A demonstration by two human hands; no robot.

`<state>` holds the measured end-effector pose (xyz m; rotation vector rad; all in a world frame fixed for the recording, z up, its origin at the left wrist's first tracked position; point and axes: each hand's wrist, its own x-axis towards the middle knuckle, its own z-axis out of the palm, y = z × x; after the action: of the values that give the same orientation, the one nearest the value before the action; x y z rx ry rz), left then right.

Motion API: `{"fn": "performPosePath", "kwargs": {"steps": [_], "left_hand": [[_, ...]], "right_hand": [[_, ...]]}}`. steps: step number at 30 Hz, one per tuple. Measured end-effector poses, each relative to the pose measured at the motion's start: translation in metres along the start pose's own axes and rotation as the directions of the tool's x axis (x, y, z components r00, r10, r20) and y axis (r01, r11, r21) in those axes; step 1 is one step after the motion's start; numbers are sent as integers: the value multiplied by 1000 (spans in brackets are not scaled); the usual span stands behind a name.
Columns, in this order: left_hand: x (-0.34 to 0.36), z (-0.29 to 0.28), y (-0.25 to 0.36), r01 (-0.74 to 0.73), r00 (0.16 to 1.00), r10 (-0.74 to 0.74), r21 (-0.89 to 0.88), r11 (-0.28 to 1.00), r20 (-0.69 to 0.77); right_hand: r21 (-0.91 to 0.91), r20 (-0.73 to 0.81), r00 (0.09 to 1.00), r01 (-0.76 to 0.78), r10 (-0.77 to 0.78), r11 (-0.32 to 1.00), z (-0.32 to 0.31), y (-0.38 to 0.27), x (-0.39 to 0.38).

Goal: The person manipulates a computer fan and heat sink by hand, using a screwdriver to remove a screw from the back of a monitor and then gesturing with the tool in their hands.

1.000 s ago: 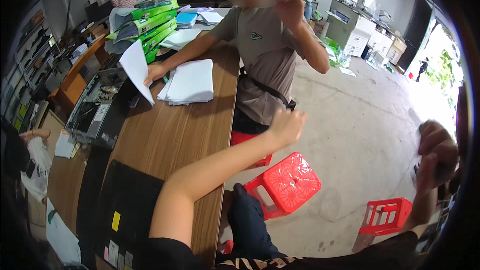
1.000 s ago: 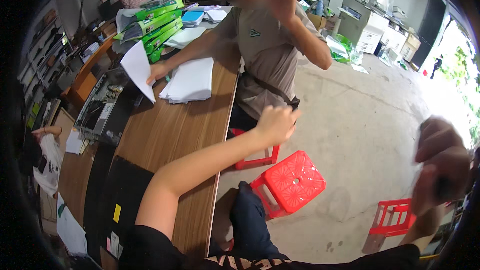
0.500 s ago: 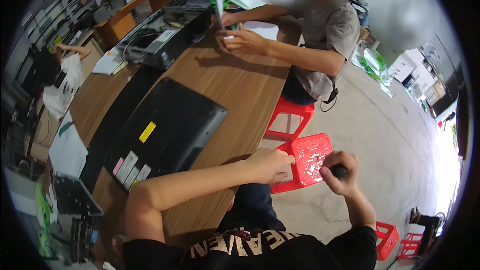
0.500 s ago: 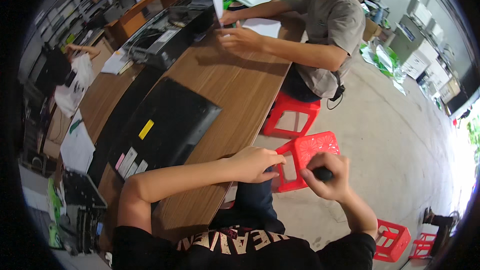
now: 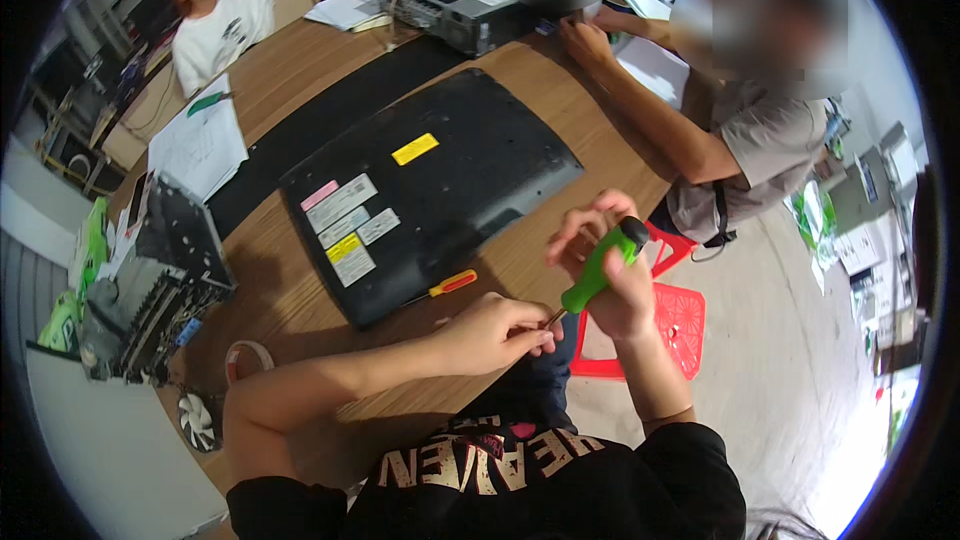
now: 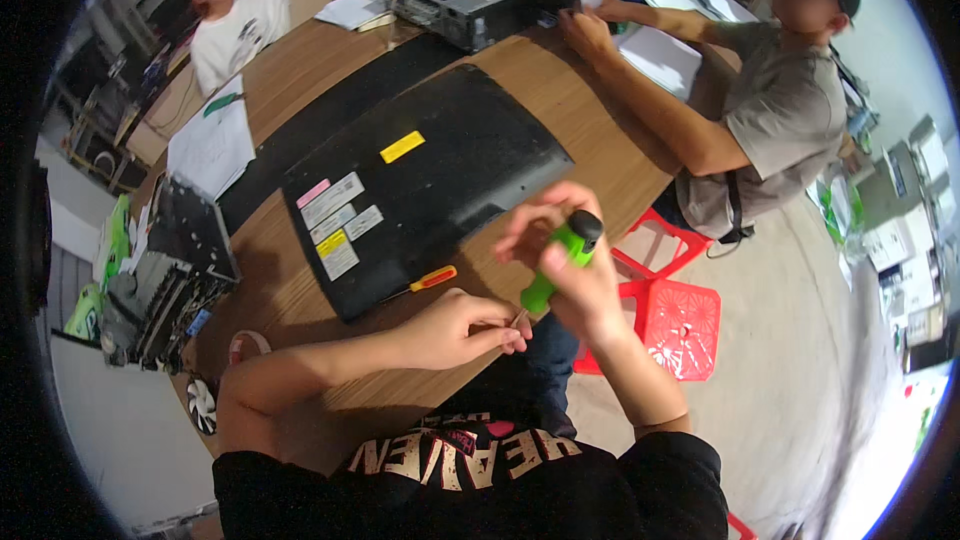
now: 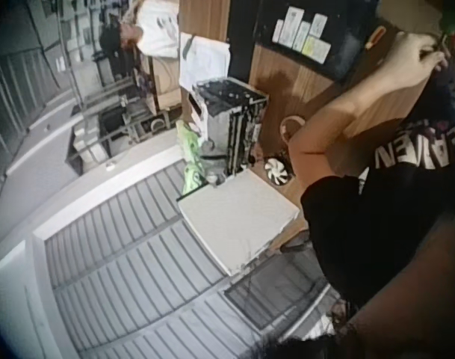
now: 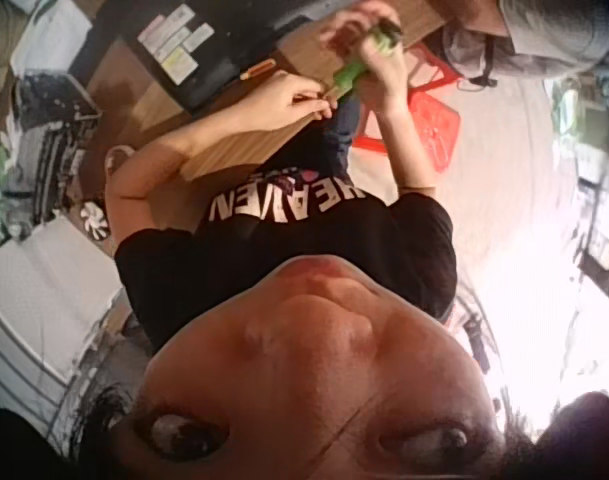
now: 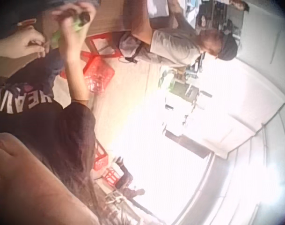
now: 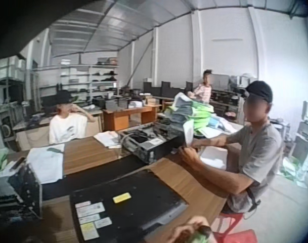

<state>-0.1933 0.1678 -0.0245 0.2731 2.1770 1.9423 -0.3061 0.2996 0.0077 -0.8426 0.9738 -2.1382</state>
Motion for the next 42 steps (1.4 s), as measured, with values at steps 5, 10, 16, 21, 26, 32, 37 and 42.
{"fn": "performPosePath", "kwargs": {"steps": [5,10,16,21,26,32,37,42], "left_hand": [[-5,-28,0,-214,785,424,445,869,-451],[4,-76,1,-137,587,719,830,540,-371],[-5,-130,30,85,734,477,763,641,-483],[-30,-196,32,205,757,242,573,793,-607],[-32,-245,-10,320,846,43,570,756,-532],[-26,-253,-45,305,846,116,650,696,-521],[-22,-258,-43,319,807,68,530,786,-587],[-15,-257,-42,219,756,179,501,837,-630]], "right_hand": [[-653,268,962,135,60,745,32,21,29],[-514,205,976,167,-68,841,50,34,76],[-551,-79,942,231,-326,802,47,66,148],[-653,-19,931,264,-364,710,16,87,179],[-447,-52,995,58,-91,893,-9,100,174],[-365,-59,998,-31,10,930,-11,112,173],[-467,-55,980,-196,193,862,4,112,164],[-532,60,993,-58,105,845,16,120,157]]}}
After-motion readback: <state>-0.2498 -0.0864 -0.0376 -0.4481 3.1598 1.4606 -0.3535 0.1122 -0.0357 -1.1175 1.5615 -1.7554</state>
